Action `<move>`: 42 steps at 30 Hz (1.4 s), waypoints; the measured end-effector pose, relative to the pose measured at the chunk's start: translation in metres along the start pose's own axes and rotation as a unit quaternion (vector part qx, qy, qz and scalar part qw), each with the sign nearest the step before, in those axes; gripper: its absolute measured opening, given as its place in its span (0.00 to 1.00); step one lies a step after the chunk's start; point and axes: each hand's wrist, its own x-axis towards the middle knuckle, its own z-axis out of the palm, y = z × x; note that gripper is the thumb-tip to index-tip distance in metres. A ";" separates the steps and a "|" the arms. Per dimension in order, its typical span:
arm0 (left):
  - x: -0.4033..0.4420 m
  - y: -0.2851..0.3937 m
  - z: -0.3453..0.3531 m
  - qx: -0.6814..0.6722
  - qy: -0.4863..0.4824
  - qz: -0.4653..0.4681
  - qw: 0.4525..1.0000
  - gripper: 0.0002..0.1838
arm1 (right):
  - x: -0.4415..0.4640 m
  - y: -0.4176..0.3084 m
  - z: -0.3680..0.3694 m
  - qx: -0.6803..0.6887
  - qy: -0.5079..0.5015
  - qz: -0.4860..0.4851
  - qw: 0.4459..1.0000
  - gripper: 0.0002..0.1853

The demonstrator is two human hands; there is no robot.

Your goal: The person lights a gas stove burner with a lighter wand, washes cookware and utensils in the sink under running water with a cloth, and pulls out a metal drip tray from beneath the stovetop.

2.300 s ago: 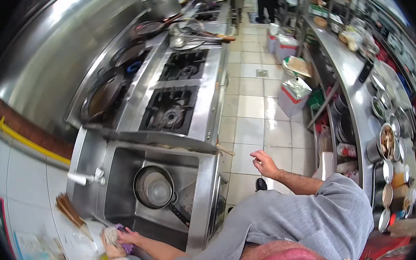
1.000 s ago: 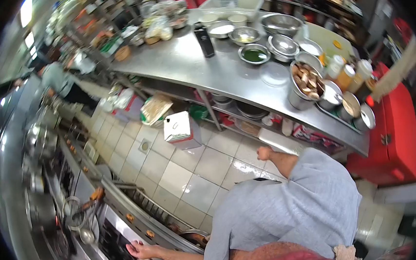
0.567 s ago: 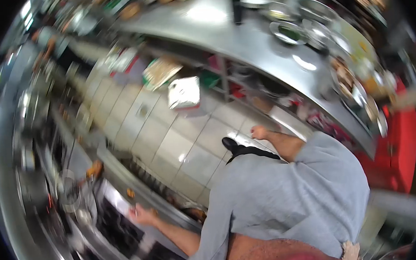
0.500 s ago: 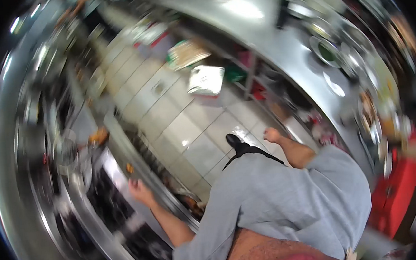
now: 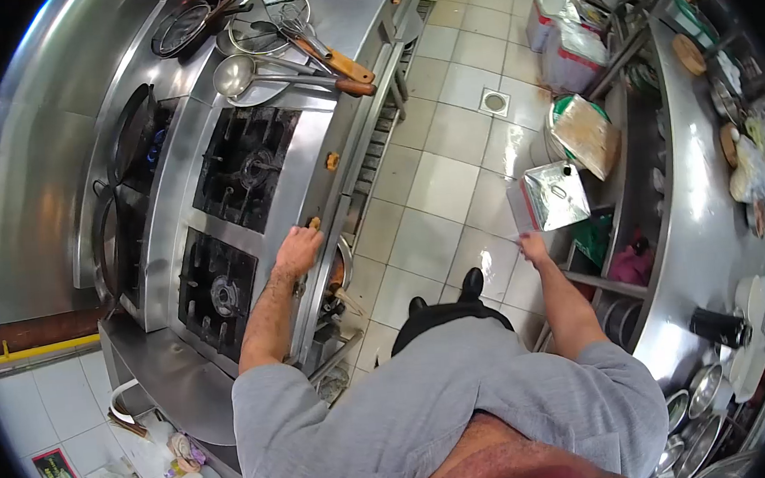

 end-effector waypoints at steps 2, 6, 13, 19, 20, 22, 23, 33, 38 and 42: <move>0.002 -0.004 -0.001 -0.014 -0.022 0.014 1.000 0.11 | 0.051 -0.057 0.024 0.010 -0.011 -0.064 0.998 0.17; 0.004 -0.009 0.012 0.000 -0.019 0.033 0.999 0.15 | 0.097 -0.197 0.071 0.073 -0.085 -0.089 0.990 0.19; 0.008 -0.013 0.011 0.021 0.014 0.035 0.999 0.16 | 0.148 -0.303 0.149 0.186 -0.205 -0.003 0.961 0.19; 0.014 -0.011 0.002 0.021 -0.015 0.022 0.999 0.14 | 0.181 -0.319 0.229 0.300 -0.236 0.083 0.921 0.23; 0.015 -0.012 0.003 0.004 0.001 0.021 1.000 0.15 | 0.183 -0.325 0.236 0.286 -0.260 0.084 0.918 0.28; 0.016 -0.013 0.005 0.015 -0.002 0.027 1.000 0.15 | 0.190 -0.337 0.249 0.278 -0.279 0.082 0.916 0.33; 0.016 -0.012 0.004 0.021 -0.010 0.026 0.999 0.16 | 0.192 -0.341 0.257 0.294 -0.259 0.087 0.916 0.37; 0.015 -0.013 0.008 0.014 -0.038 0.020 0.999 0.18 | 0.211 -0.363 0.288 0.451 -0.243 0.139 0.848 0.43; 0.018 -0.012 0.002 0.016 -0.059 0.023 0.998 0.19 | 0.246 -0.343 0.304 0.520 -0.316 0.110 0.786 0.23; 0.020 -0.010 -0.001 0.011 -0.071 0.018 0.997 0.19 | 0.231 -0.355 0.319 0.560 -0.158 0.099 0.807 0.22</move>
